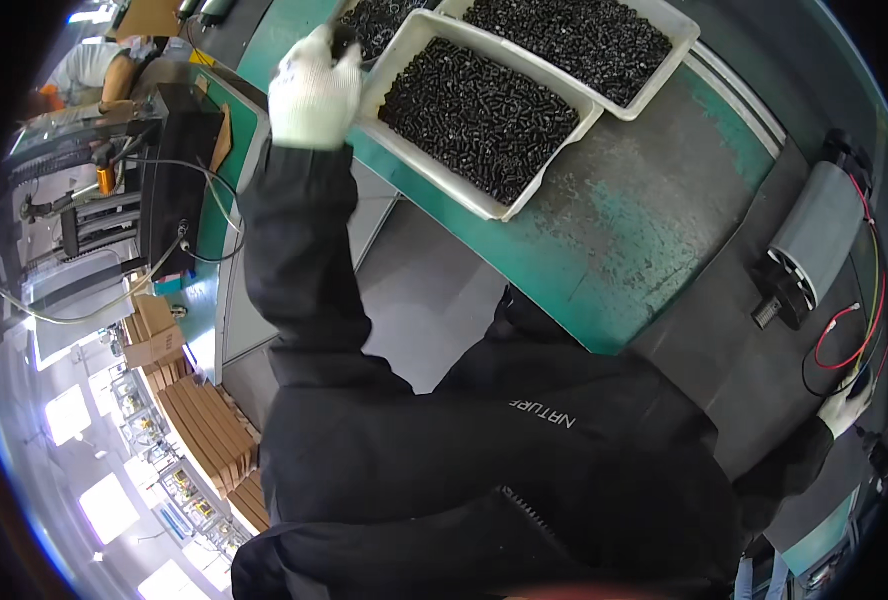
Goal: Assemble electric motors and attach fan blades using a power screwdriver and pliers at an assembly station.
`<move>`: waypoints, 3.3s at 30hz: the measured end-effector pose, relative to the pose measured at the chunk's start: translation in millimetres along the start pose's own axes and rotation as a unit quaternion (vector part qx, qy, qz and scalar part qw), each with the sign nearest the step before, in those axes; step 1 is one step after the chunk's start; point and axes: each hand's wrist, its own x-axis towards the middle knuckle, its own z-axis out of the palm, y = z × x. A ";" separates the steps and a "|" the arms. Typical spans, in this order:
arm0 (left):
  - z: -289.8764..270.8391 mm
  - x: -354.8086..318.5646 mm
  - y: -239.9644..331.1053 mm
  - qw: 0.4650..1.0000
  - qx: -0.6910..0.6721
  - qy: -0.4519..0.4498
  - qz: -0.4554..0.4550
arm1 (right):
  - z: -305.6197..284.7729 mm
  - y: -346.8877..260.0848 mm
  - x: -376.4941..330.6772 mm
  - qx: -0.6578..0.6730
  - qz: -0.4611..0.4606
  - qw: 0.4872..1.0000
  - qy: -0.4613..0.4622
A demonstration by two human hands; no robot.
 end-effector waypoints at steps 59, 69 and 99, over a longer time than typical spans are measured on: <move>-48.0 -99.5 272.9 0.438 -0.800 -0.403 -0.068 | -173.4 -273.0 55.7 0.112 -0.331 0.932 -0.092; -32.1 -29.8 332.6 0.792 -0.585 -0.100 0.143 | -95.8 -229.9 102.8 0.413 0.020 0.909 -0.056; -66.9 -75.2 310.1 0.562 -0.678 0.002 0.475 | -272.0 -259.5 51.0 0.167 -0.104 0.966 -0.167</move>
